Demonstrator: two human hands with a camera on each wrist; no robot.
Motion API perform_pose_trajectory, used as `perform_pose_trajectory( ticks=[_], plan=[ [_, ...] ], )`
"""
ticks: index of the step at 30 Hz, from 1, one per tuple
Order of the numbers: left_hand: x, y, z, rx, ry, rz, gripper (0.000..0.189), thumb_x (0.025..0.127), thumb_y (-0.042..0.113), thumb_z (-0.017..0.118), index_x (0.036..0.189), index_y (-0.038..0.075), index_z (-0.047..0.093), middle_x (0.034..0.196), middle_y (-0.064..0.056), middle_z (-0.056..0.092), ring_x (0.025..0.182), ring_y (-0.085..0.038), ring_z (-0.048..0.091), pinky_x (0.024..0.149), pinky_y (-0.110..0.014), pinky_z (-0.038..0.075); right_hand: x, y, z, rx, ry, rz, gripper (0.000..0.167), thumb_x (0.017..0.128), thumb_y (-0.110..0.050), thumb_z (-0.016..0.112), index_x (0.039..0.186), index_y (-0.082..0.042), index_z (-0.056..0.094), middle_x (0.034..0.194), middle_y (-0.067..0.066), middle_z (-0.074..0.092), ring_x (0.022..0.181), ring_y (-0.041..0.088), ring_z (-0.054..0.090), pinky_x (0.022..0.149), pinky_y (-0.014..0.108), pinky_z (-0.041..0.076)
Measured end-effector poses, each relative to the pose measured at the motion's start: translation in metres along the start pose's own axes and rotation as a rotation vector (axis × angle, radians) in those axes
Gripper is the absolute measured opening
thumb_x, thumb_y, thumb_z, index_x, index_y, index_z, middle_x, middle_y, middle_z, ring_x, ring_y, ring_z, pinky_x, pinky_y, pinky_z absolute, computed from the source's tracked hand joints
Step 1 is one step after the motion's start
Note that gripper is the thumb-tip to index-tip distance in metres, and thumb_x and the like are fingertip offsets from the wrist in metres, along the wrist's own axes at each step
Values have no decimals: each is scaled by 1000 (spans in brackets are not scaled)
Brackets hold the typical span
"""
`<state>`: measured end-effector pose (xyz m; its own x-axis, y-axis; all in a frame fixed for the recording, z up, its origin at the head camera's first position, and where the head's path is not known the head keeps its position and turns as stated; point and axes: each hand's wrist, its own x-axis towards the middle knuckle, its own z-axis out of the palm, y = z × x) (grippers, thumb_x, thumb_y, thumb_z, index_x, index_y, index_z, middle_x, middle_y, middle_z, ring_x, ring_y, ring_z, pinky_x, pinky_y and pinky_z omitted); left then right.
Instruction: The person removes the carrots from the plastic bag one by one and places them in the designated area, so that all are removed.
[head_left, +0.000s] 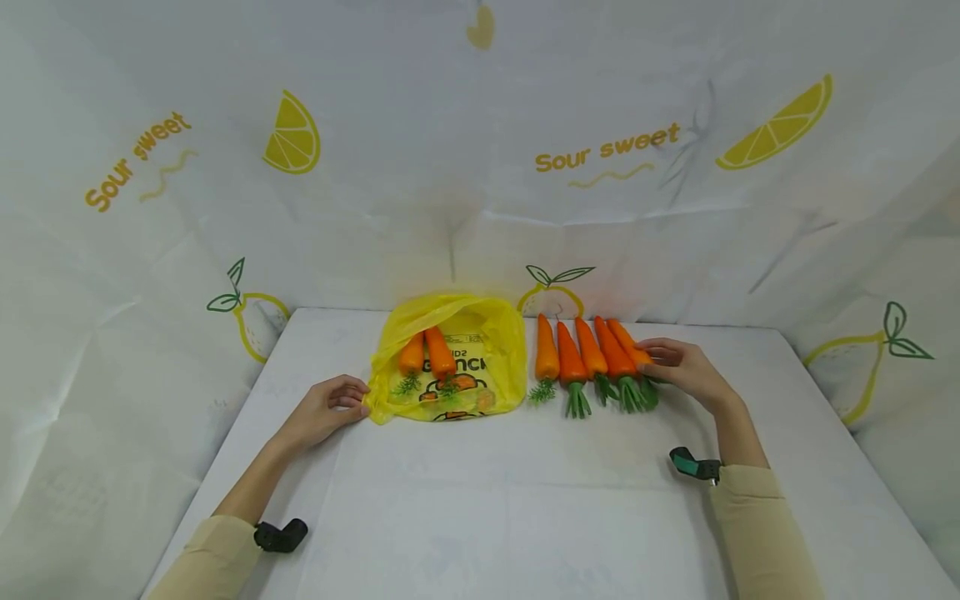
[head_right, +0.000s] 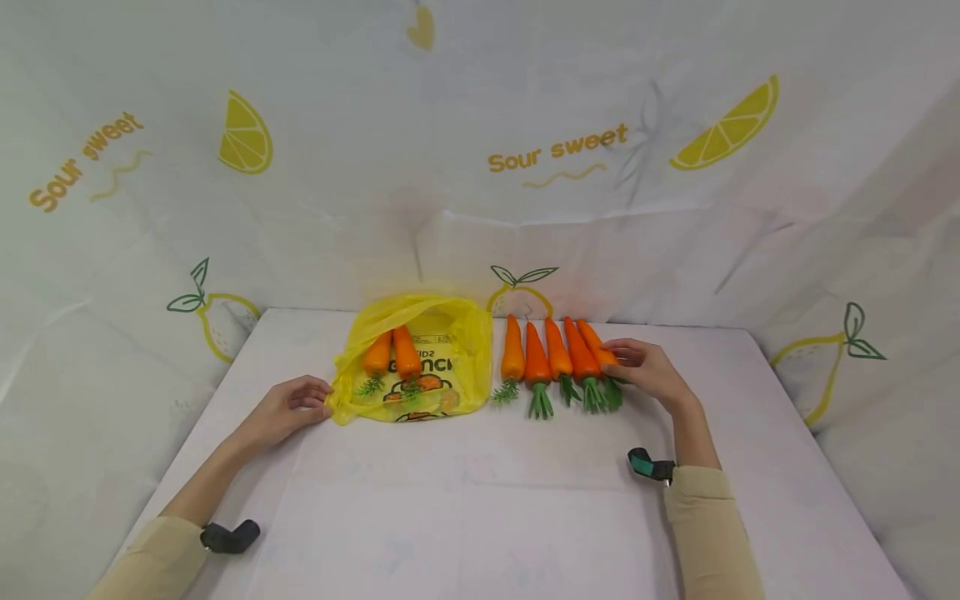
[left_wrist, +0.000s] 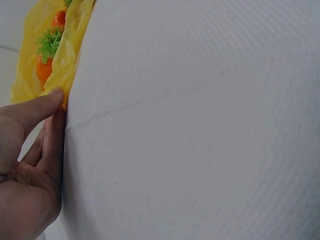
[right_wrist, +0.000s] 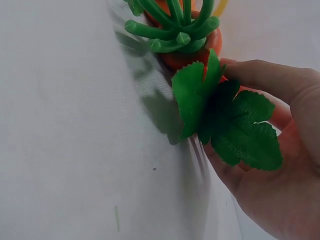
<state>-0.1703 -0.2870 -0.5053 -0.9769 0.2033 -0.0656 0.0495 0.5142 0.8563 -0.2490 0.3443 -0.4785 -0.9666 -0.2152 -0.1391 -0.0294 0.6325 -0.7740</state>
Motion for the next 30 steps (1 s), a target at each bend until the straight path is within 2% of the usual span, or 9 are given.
perform_pose_trajectory(
  ticks=[2,4,6,8,10,12,23,25,30],
  plan=[
    [0,0,0,-3,-1,-5,36,98,15,81,128,1,67,119,-18,74,98,-11,70,86,-15,56,-1,0,-1,-7,8,-16,56,108,-32,69,153,-1,56,159,32,54,148,56,50,117,64,50],
    [0,-1,0,-6,-1,-7,36,98,15,81,128,1,67,119,-18,73,98,-11,70,86,-15,56,-2,0,-3,-17,25,-36,55,108,-32,69,152,-1,57,156,31,58,143,50,58,112,49,58],
    [0,-1,0,-8,0,-2,35,98,14,81,128,0,67,118,-19,74,97,-11,70,86,-16,56,-3,-1,-5,-20,47,-49,53,108,-31,70,151,-1,59,152,29,62,133,33,69,102,30,60],
    [0,-1,0,-4,1,1,35,98,14,81,128,1,67,118,-18,74,97,-10,70,86,-16,56,-4,-1,-7,-9,70,-58,52,108,-30,69,150,-1,59,150,29,64,119,11,72,93,14,56],
    [1,-2,0,1,3,7,35,98,14,81,127,1,67,118,-18,74,97,-10,70,86,-16,56,-5,-3,-9,16,92,-67,50,108,-28,69,148,1,59,148,31,64,107,-7,68,88,8,52],
    [1,-2,-1,2,2,7,35,98,14,81,128,1,67,118,-18,74,97,-9,70,87,-16,56,-5,-3,-10,34,114,-79,49,109,-26,67,147,3,59,147,34,64,99,-16,64,87,6,51],
    [-2,1,0,6,10,-22,35,98,13,81,128,2,67,118,-18,74,98,-12,70,87,-15,56,0,-23,-3,-8,241,-155,42,109,-26,68,141,1,66,140,27,69,102,-21,57,88,3,48],
    [-1,1,1,2,7,-19,35,98,13,81,128,2,67,119,-18,74,98,-11,70,88,-15,56,0,-31,-1,5,254,-176,40,108,-24,70,139,0,68,135,19,72,103,-20,59,87,3,48],
    [-2,1,0,-9,3,-3,34,98,14,81,127,2,67,119,-18,74,98,-12,71,88,-16,56,0,-51,7,34,232,-224,38,106,-21,72,135,2,69,121,-13,72,105,-17,61,88,4,51]
  ],
)
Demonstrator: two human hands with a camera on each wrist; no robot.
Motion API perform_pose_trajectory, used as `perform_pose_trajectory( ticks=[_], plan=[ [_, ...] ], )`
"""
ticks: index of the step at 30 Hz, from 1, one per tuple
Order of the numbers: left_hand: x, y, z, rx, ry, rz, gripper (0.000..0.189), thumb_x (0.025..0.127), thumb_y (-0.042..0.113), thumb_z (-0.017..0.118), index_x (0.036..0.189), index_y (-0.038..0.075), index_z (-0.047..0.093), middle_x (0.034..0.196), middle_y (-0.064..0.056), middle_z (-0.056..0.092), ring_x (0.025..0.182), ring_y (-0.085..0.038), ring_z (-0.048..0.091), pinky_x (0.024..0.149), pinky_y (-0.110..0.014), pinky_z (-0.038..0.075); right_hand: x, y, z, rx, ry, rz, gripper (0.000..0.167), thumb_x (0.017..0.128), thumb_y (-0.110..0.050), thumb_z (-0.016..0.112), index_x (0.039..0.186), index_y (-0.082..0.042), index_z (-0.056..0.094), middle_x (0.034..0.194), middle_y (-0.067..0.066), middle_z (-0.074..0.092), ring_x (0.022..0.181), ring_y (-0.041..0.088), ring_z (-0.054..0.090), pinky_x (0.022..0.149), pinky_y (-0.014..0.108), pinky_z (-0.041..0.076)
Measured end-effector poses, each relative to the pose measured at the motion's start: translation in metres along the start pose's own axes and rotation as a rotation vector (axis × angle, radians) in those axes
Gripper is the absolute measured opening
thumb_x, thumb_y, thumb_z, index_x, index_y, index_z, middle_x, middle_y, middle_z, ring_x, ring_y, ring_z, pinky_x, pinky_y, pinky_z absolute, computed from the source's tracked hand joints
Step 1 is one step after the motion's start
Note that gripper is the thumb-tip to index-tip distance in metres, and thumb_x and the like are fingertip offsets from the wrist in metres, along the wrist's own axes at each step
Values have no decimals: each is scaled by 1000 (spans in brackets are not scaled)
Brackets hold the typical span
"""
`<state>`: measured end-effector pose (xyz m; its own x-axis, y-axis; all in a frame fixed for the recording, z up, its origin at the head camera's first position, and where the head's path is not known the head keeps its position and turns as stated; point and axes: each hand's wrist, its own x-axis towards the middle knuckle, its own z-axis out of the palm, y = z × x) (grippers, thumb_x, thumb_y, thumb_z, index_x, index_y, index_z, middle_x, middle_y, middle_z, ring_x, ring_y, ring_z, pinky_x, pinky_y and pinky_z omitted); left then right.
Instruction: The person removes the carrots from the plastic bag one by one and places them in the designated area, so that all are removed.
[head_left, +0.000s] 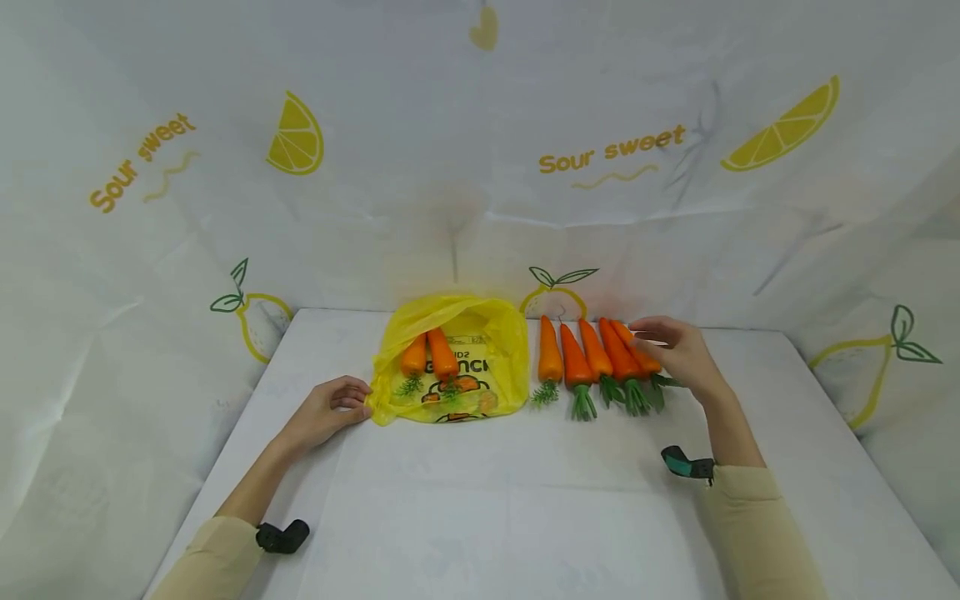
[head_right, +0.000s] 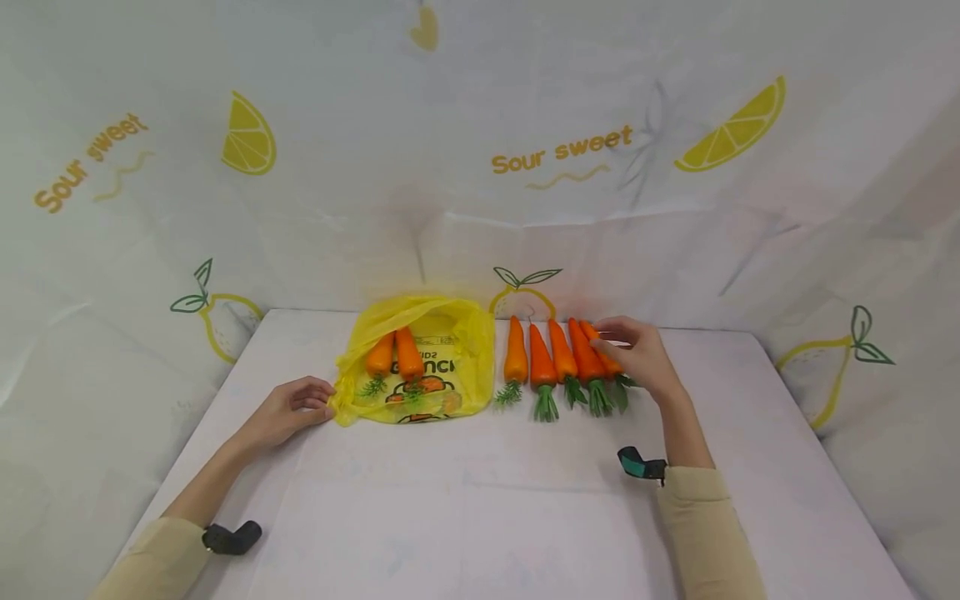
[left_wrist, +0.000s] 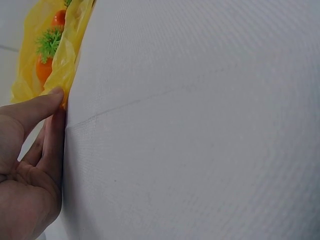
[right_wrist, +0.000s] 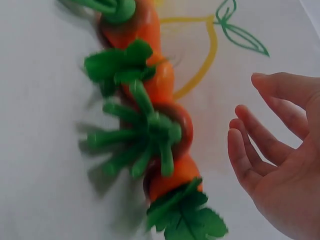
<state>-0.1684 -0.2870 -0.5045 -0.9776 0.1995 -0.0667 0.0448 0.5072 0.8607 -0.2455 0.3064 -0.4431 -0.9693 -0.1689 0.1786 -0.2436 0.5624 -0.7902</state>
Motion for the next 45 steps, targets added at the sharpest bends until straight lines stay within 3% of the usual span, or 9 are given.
perform_pose_trajectory(
  ticks=[2,8,16,21,28,35,41,45],
  plan=[
    [0,0,0,0,-2,6,34,98,14,81,127,2,67,118,-18,74,98,-12,70,88,-16,56,1,-9,5,7,-17,-18,37,105,-21,73,135,2,69,122,-11,72,106,-16,61,89,4,51],
    [0,1,0,4,-2,-4,35,98,14,81,127,1,67,118,-18,73,97,-12,70,87,-16,56,2,-37,20,30,-73,-80,31,104,-14,73,132,0,71,133,24,71,108,-9,64,92,6,52],
    [0,3,-1,11,-4,-8,34,98,15,80,127,2,67,119,-17,73,100,-15,70,88,-16,56,7,-70,37,60,-89,-211,25,101,-3,72,126,1,73,121,11,74,105,-3,66,94,12,54],
    [0,2,0,-5,-7,-12,36,98,17,81,128,2,67,119,-17,73,99,-15,70,88,-16,56,13,-83,50,116,-135,-282,26,99,2,72,125,2,74,126,21,72,107,0,67,97,16,55],
    [1,0,0,-4,-6,-3,36,98,18,81,128,3,67,119,-17,73,99,-15,70,88,-16,55,20,-97,66,94,-199,-336,25,99,0,73,125,0,74,128,17,75,107,5,67,95,27,59],
    [1,0,0,-10,-3,8,35,98,15,82,127,2,68,118,-18,74,97,-13,70,87,-17,56,21,-110,83,92,-249,-305,29,100,-5,76,129,-2,72,131,20,70,121,40,69,99,33,59],
    [1,0,0,0,-3,4,35,98,16,81,127,3,68,119,-17,74,99,-14,70,88,-16,56,23,-115,102,91,-294,-297,33,102,-9,75,132,2,69,132,25,68,123,43,69,102,41,61],
    [1,0,0,6,-4,3,35,98,16,81,128,3,68,119,-17,74,99,-14,71,88,-16,56,27,-116,117,98,-307,-301,30,102,-12,75,131,-4,70,131,21,72,122,44,70,102,46,61]
  ],
)
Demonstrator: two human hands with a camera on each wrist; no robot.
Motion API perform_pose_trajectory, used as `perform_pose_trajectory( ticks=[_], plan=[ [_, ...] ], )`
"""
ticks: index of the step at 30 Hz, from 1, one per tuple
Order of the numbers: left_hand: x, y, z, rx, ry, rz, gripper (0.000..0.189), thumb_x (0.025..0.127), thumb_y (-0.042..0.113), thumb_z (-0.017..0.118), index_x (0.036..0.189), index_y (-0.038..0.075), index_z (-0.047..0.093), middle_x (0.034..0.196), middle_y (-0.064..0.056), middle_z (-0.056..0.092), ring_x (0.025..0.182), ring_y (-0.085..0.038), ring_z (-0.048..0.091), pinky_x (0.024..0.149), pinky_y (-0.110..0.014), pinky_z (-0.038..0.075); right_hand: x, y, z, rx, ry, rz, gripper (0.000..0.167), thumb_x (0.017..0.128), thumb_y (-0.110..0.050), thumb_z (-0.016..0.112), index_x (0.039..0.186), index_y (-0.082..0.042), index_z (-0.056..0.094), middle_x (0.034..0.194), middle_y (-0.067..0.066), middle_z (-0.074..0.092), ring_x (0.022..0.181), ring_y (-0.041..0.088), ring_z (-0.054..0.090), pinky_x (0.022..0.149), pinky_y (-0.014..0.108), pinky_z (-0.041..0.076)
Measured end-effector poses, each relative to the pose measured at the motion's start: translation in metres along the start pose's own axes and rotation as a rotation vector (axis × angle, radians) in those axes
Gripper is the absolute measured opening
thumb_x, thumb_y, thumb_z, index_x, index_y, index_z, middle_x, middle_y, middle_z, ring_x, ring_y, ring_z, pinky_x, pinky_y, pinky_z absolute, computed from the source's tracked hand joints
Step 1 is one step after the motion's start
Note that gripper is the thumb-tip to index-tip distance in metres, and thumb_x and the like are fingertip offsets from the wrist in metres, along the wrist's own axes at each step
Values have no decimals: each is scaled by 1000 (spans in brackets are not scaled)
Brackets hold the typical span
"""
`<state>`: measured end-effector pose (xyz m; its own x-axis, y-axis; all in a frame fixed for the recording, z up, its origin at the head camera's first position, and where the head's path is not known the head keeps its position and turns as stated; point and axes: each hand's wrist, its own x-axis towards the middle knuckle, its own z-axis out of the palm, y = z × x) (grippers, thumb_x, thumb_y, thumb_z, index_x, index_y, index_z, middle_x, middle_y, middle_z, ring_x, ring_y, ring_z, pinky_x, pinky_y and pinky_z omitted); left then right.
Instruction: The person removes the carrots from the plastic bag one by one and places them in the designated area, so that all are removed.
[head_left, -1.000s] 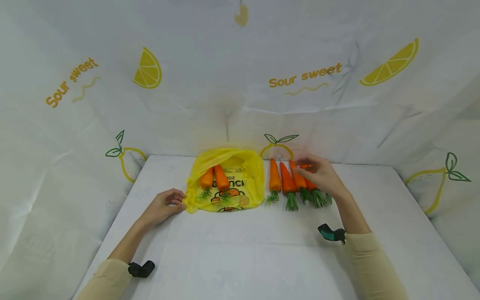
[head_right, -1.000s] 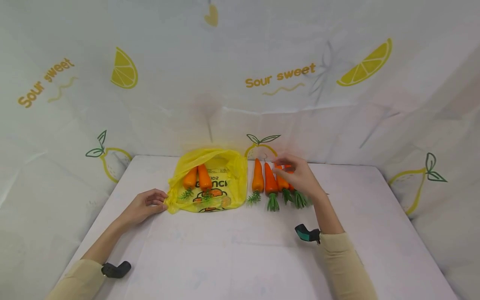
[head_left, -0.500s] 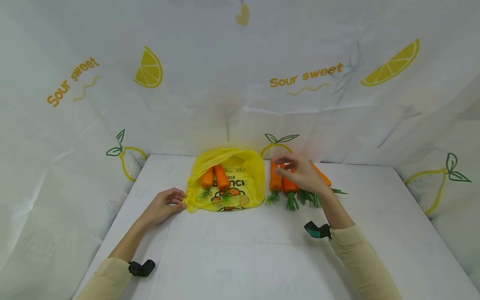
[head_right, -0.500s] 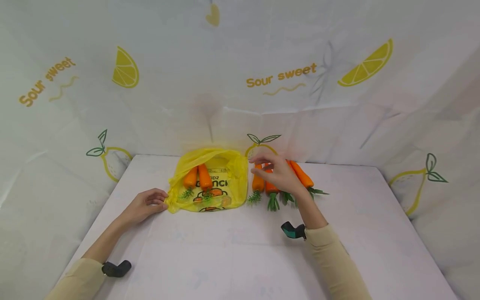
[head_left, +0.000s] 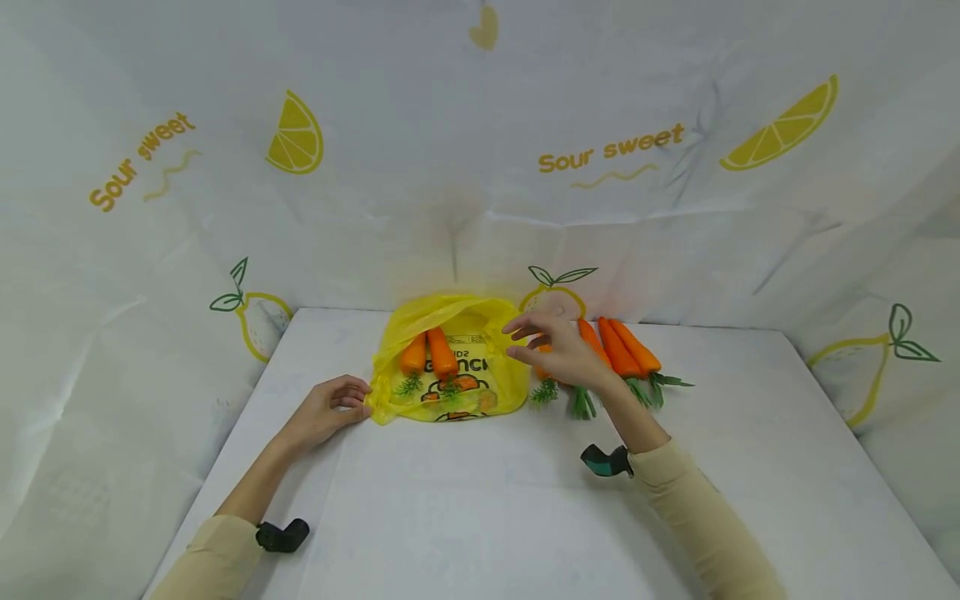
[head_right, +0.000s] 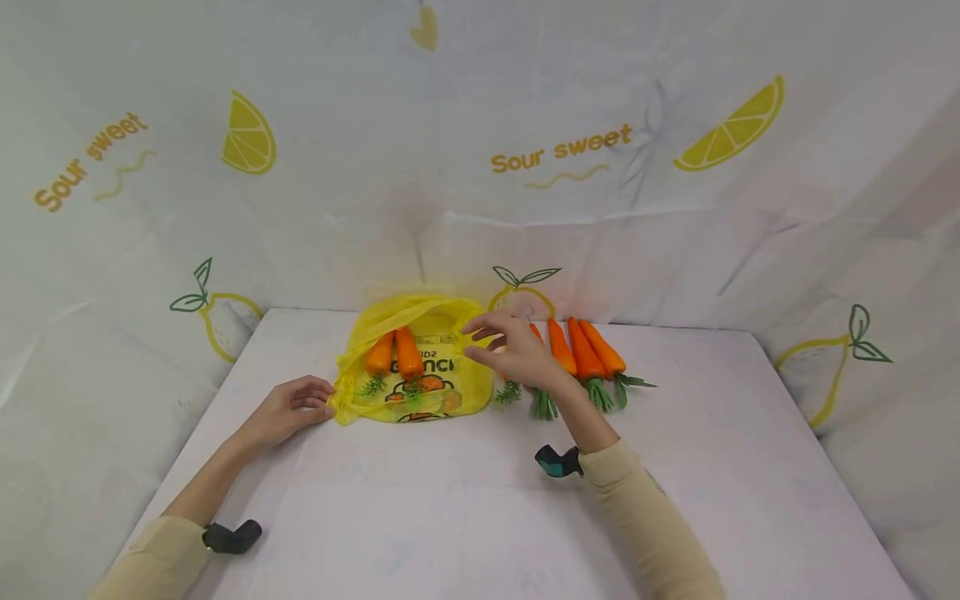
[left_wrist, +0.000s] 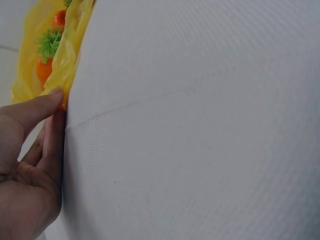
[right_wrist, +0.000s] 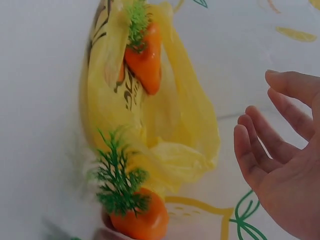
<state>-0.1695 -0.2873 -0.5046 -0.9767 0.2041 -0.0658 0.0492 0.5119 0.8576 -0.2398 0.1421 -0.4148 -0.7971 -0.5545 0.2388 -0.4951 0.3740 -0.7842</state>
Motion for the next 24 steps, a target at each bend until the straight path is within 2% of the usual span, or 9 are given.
perform_pose_trajectory(
  ticks=[7,12,17,24],
  plan=[
    [0,0,0,18,3,-9,35,98,15,81,128,2,67,119,-18,74,99,-13,70,88,-15,55,16,2,24,35,-71,-22,31,101,-14,77,131,-6,71,131,16,73,122,42,71,103,53,60],
    [0,0,1,18,3,-1,34,98,14,81,127,2,67,119,-18,74,98,-13,71,88,-16,56,26,5,38,69,-133,-8,33,102,-15,76,133,-5,68,137,23,69,127,47,68,105,57,59],
    [1,0,1,18,5,5,34,98,14,81,127,2,68,118,-17,74,98,-12,71,88,-16,56,35,5,51,87,-176,4,39,103,-14,74,137,4,64,139,28,67,126,49,67,105,60,58],
    [1,-1,1,18,8,-2,36,98,16,81,127,2,67,119,-17,74,99,-13,70,88,-16,56,46,10,69,56,-208,10,42,104,-16,74,140,3,63,141,25,67,127,45,68,104,54,61]
  ],
)
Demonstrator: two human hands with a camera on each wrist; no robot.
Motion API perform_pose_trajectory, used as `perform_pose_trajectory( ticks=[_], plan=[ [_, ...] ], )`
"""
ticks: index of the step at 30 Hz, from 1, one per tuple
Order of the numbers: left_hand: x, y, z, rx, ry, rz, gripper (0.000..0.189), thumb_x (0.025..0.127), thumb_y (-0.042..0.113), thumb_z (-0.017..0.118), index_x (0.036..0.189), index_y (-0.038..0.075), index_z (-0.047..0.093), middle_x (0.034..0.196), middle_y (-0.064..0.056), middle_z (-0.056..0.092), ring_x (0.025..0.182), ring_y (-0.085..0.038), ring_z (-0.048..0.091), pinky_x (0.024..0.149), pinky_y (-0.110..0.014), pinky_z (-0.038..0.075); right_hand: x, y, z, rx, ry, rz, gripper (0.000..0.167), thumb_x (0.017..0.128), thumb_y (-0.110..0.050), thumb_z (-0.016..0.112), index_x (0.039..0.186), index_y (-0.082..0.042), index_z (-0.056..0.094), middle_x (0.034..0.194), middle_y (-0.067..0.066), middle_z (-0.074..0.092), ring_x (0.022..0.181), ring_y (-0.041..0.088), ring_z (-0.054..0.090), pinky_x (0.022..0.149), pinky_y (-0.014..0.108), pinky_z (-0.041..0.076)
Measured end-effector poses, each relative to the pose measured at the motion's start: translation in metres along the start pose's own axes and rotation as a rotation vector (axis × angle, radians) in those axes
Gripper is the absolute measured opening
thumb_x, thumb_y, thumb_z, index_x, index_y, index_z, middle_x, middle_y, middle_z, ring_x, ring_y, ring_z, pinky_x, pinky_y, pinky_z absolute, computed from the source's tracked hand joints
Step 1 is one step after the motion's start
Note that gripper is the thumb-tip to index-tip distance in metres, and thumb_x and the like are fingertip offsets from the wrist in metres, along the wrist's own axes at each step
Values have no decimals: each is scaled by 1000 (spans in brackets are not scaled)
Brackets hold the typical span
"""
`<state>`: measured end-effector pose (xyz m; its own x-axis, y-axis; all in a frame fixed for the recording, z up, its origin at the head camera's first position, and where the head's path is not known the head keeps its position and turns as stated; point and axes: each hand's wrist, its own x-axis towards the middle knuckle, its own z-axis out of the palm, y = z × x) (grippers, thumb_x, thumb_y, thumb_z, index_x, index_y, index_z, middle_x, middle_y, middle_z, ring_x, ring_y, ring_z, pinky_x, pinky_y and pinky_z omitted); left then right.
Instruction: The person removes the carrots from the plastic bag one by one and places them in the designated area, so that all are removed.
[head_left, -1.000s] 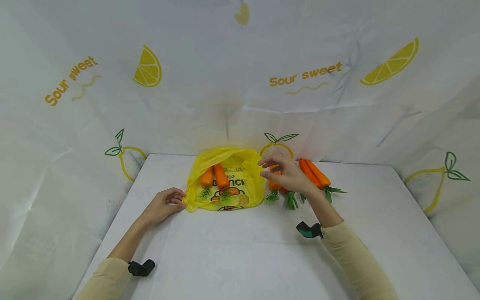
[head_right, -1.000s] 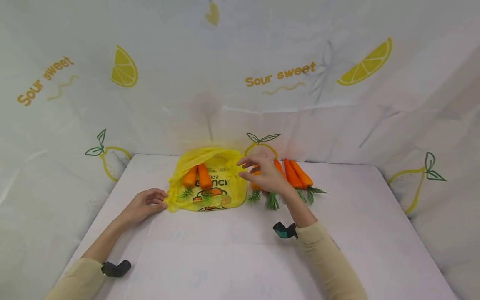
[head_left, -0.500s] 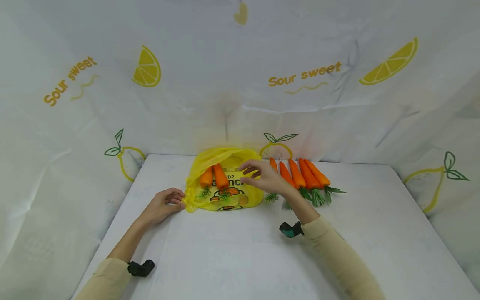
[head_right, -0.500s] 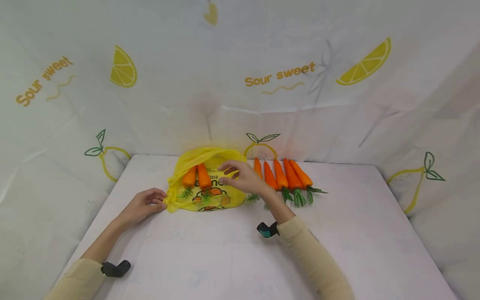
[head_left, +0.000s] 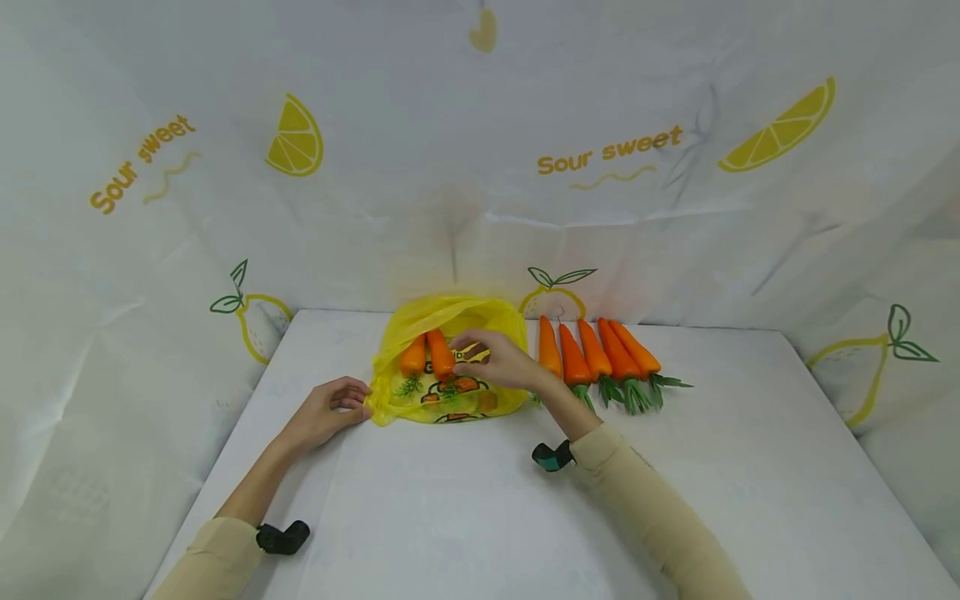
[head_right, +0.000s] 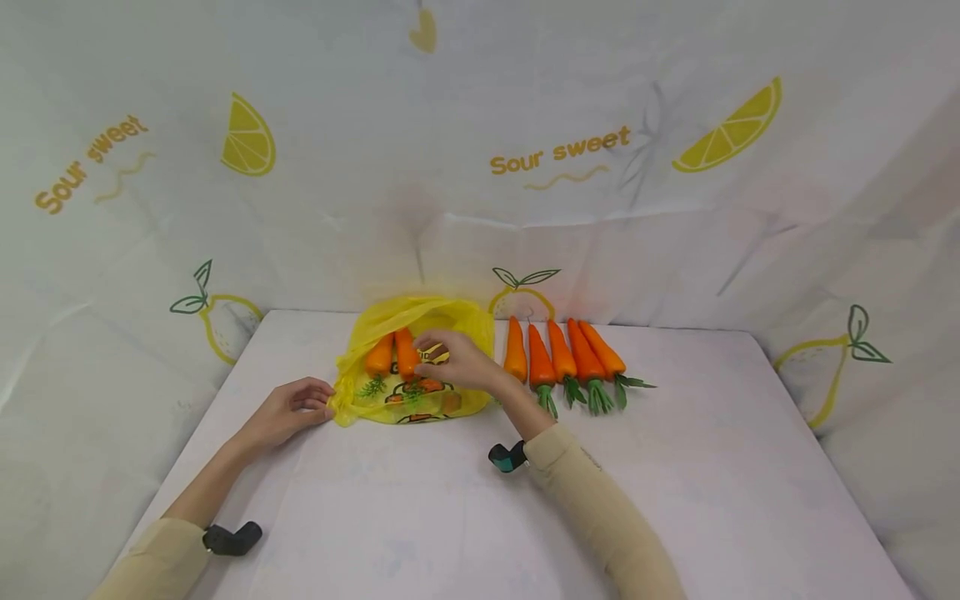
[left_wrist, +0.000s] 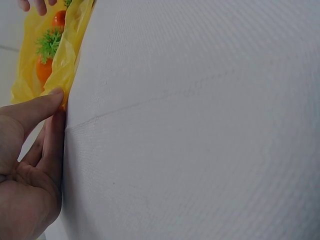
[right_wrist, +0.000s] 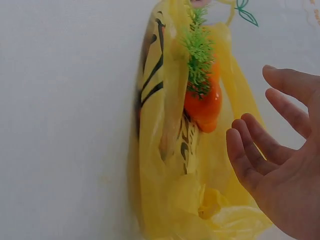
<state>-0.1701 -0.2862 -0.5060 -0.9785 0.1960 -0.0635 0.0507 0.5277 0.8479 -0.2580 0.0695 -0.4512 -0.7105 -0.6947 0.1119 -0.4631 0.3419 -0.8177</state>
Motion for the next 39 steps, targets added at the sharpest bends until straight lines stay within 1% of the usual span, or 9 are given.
perform_pose_trajectory(
  ticks=[4,9,16,19,24,28,34,37,39],
  plan=[
    [-1,1,0,-3,0,-7,36,98,17,81,127,2,67,119,-17,74,99,-14,70,88,-16,55,6,2,7,5,-11,16,43,104,-15,73,142,2,63,144,23,66,130,46,67,105,54,61],
    [-1,1,0,-4,4,-12,36,98,16,81,128,2,67,119,-17,74,99,-14,70,88,-16,55,15,4,18,-24,-11,41,44,104,-18,74,144,-2,64,148,19,65,132,43,66,108,52,59],
    [-1,-1,0,-6,4,-11,37,98,16,82,128,2,67,119,-17,74,99,-14,70,87,-15,55,24,11,32,-2,32,82,41,104,-14,74,143,-4,65,151,18,64,138,43,62,117,56,53],
    [-1,0,0,-14,2,-7,36,98,16,82,128,2,67,119,-18,74,99,-14,70,87,-15,55,26,14,38,-1,50,87,42,104,-14,74,144,-5,65,152,18,63,139,43,61,117,56,52],
    [0,0,0,-22,-1,-6,36,98,15,82,128,1,67,119,-18,73,99,-14,70,87,-15,55,28,15,44,-7,80,88,43,104,-15,74,143,-2,64,146,21,66,131,41,65,112,55,55],
    [0,1,1,-16,-2,-5,36,98,15,81,128,1,67,119,-17,73,98,-13,69,87,-15,55,28,14,48,-15,115,141,42,104,-19,75,143,-6,65,139,18,69,121,35,67,102,47,58],
    [0,1,0,-9,-4,-13,35,98,14,81,128,1,67,118,-18,73,98,-12,70,87,-15,55,27,12,51,-32,138,189,40,104,-18,74,142,-10,66,130,16,71,103,25,62,86,34,53],
    [0,0,0,-10,-3,-6,35,98,13,81,127,1,67,118,-18,73,98,-12,70,87,-15,56,25,9,50,-6,145,206,37,103,-14,72,140,-8,67,131,18,70,97,24,60,80,29,51],
    [0,0,0,-10,-4,-1,35,98,13,81,127,1,67,118,-18,74,97,-11,70,87,-15,56,23,8,48,15,154,227,35,103,-12,72,138,-8,68,134,20,69,98,25,62,77,28,51]
  ],
)
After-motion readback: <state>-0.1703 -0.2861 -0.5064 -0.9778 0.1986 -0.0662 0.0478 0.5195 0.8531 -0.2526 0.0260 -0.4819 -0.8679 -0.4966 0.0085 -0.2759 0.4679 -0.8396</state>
